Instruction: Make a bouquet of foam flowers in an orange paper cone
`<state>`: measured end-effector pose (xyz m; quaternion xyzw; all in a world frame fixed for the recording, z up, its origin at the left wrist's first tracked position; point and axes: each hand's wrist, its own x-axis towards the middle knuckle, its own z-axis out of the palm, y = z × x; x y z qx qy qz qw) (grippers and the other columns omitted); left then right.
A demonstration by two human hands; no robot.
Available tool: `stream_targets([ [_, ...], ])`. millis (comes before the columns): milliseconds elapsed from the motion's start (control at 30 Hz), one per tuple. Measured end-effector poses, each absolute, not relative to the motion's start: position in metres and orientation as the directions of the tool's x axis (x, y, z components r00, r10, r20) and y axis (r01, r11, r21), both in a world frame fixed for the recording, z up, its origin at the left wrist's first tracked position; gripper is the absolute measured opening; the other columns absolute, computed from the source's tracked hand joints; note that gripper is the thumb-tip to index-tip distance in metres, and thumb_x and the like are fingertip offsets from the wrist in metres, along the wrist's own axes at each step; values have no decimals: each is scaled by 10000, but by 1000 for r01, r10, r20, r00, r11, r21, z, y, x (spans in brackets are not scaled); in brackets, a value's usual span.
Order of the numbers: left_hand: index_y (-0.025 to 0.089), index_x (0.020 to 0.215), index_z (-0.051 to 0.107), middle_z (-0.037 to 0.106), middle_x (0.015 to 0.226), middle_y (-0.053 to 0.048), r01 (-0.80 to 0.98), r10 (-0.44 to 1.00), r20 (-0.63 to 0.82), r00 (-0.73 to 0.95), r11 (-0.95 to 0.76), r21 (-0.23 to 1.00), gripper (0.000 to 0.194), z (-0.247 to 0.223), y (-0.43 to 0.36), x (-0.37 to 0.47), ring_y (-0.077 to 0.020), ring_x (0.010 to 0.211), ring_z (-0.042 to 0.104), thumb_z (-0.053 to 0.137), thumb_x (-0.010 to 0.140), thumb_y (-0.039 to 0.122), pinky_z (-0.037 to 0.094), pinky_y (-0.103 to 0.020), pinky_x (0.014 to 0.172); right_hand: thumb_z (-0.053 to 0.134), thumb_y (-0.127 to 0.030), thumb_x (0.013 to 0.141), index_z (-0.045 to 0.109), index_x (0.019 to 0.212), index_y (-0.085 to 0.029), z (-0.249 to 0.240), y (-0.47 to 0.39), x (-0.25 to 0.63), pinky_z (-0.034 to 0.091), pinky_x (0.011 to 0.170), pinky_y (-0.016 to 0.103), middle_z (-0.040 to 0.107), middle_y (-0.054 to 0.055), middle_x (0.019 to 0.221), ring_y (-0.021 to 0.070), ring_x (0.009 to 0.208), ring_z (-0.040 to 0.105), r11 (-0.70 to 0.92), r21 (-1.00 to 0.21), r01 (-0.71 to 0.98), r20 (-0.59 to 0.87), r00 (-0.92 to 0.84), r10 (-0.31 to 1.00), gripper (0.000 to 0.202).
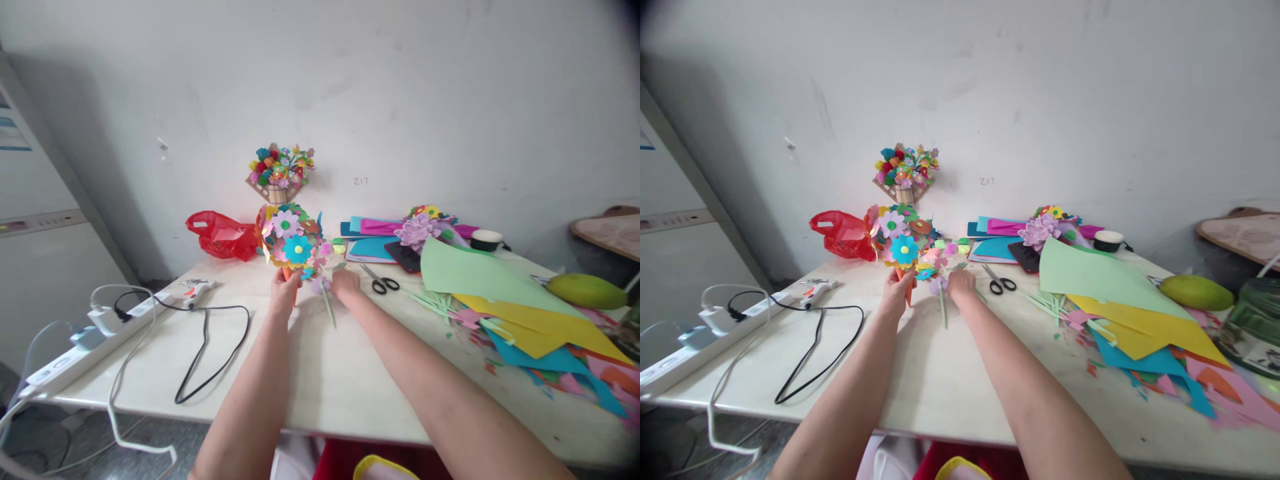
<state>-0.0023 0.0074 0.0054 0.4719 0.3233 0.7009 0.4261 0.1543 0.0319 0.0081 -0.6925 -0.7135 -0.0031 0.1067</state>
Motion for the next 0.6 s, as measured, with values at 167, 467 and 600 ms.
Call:
stream_targets([
  [167, 170, 809, 568, 593, 669, 15, -312, 905, 382, -185, -423, 851, 368, 4, 8, -5, -71, 496, 476, 776, 599, 389, 372, -227, 508, 491, -201, 859, 670, 1072, -158, 8, 34, 155, 488, 791, 296, 672, 154, 1092, 241, 1043, 629, -3, -180, 984, 130, 27, 991, 282],
  [467, 171, 716, 529, 551, 593, 25, -348, 914, 357, -194, -404, 846, 423, 12, 4, -5, -65, 455, 443, 789, 548, 460, 309, -219, 454, 456, -249, 892, 622, 1124, -166, 4, 22, 157, 481, 800, 316, 603, 146, 1209, 243, 1045, 622, 4, -231, 973, 204, 45, 978, 297],
  [600, 171, 692, 521, 539, 576, 29, -337, 909, 359, -211, -413, 846, 435, 14, 3, -5, -60, 446, 434, 783, 545, 486, 298, -216, 450, 427, -272, 896, 629, 1108, -193, 7, 18, 154, 480, 789, 314, 612, 128, 1196, 229, 1012, 635, 31, -266, 963, 286, 48, 957, 303],
])
